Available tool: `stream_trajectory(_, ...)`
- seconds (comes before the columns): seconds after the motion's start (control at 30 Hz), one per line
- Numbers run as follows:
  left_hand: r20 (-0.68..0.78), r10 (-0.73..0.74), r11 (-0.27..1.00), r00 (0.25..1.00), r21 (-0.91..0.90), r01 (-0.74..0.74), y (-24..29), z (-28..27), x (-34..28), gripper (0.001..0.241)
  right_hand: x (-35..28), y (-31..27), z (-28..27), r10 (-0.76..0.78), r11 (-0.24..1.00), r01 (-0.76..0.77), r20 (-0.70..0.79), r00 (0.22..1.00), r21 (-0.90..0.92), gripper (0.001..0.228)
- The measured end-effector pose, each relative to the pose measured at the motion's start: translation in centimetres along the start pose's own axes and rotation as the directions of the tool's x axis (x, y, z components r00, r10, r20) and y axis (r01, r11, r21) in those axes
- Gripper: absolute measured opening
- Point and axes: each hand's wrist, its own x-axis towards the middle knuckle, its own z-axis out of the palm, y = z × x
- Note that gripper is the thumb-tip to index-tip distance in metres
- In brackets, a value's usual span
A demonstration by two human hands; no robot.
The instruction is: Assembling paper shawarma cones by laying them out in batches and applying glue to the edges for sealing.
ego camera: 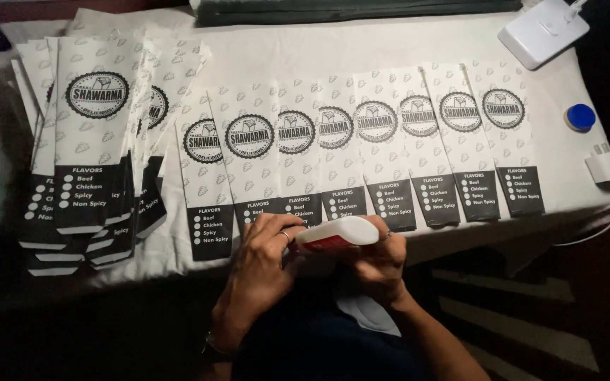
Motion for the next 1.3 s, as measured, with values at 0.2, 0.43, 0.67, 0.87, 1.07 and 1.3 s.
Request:
stream_trajectory(0.2, 0.017, 0.004, 1.0, 1.0, -0.013, -0.004, -0.5, -0.1, -0.1, 0.035, -0.2, 0.2, -3.5, 0.014, 0.965, -0.033, 0.075, 0.997, 0.259, 0.047)
stream_trajectory(0.43, -0.098, -0.075, 0.997, 0.992, -0.022, 0.073, -0.3, 0.9, 0.2, 0.02, -0.1, 0.0, -3.0, -0.315, 0.91, 0.266, -0.113, 0.942, -0.318, 0.04)
stream_trajectory(0.67, -0.149, -0.085, 0.996, 0.985, -0.017, 0.084, -0.2, 1.2, 0.3, 0.016, 0.3, -0.2, -0.8, -0.169, 0.985, 0.166, -0.057, 0.984, -0.049, 0.035)
stream_trajectory(0.87, -0.154, -0.027, 0.999, 0.988, -0.027, 0.023, -0.9, 1.5, -0.1, 0.024, -0.6, 2.9, -2.3, -0.195, 0.974, 0.179, -0.11, 0.975, -0.14, 0.039)
stream_trajectory(1.07, -0.202, -0.008, 0.996, 0.979, -0.084, -0.009, -0.9, -1.4, -0.5, 0.023, -0.7, 1.1, -4.5, -0.119, 0.992, 0.098, -0.316, 0.941, -0.083, 0.045)
stream_trajectory(1.3, -0.126, -0.062, 0.998, 0.99, 0.002, 0.063, -3.0, -3.1, -2.2, 0.018, -6.1, 22.0, -8.4, 0.001, 1.0, -0.001, -0.002, 1.0, -0.012, 0.037)
